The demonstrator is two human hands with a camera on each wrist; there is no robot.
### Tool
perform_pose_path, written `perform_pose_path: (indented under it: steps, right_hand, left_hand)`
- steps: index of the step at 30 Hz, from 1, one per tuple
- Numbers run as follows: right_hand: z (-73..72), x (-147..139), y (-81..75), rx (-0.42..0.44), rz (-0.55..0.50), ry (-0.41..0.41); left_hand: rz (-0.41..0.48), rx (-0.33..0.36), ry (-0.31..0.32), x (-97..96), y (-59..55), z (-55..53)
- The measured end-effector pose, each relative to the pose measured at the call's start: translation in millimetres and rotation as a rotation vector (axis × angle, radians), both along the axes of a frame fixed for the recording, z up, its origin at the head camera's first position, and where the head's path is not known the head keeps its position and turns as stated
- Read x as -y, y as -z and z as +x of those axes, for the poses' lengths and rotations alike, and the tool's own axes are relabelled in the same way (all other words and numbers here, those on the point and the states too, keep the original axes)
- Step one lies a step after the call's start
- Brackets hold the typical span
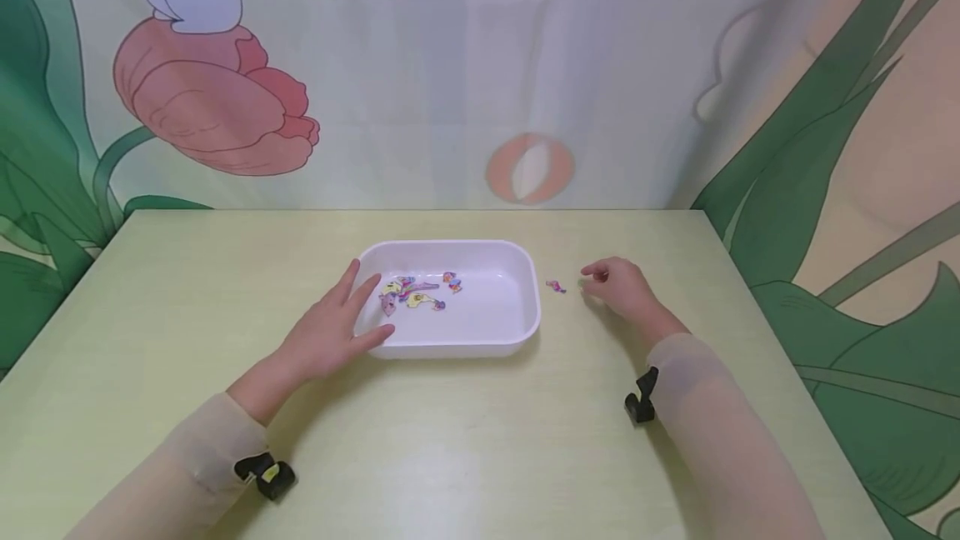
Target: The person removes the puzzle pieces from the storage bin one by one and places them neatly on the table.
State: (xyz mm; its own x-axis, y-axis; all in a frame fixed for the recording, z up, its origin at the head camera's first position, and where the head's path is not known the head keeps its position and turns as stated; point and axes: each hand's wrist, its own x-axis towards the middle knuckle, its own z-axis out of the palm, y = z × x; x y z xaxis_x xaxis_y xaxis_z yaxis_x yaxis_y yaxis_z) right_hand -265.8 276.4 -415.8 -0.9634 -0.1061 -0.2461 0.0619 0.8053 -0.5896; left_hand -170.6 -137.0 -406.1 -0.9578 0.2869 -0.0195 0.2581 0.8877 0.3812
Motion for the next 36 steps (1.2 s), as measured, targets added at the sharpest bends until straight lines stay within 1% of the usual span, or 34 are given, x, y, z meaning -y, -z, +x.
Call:
perform_pose_path:
  steps: [4, 9, 14, 18, 22, 25, 30, 36]
  right_hand:
    - [1.3, -0.4, 0.2, -0.004, -0.040, 0.031]
    - [7.1, 10.7, -10.4, -0.063, -0.106, 0.028]
    - [11.1, 32.6, -23.3, -0.121, -0.211, -0.002]
    - [14.1, 55.0, -31.0, -0.106, -0.305, -0.025]
    - [18.4, 75.0, -37.3, -0.093, -0.345, -0.064]
    - [20.6, 87.5, -40.4, -0.109, -0.357, -0.098]
    - [20.0, 106.9, -39.9, -0.120, -0.402, -0.128]
    - [12.2, 131.1, -31.3, -0.107, -0.414, -0.141]
  left_hand:
    - [-0.004, 0.010, 0.000, -1.2, -0.8, 0.2]
    - [-0.017, 0.016, 0.002, -1.2, -1.1, -0.5]
    - [-0.021, 0.015, 0.005, -1.5, -1.9, -1.6]
    - [-0.014, 0.014, 0.002, -1.4, -2.8, -1.4]
    - [-0.006, 0.013, 0.001, -1.0, -2.6, -1.1]
    - [-0.006, 0.012, 0.002, -0.8, -1.6, -1.1]
    - [-0.004, 0.010, 0.001, -0.8, -0.9, -1.6]
    - [-0.009, 0.008, 0.005, -1.1, -0.4, -2.4]
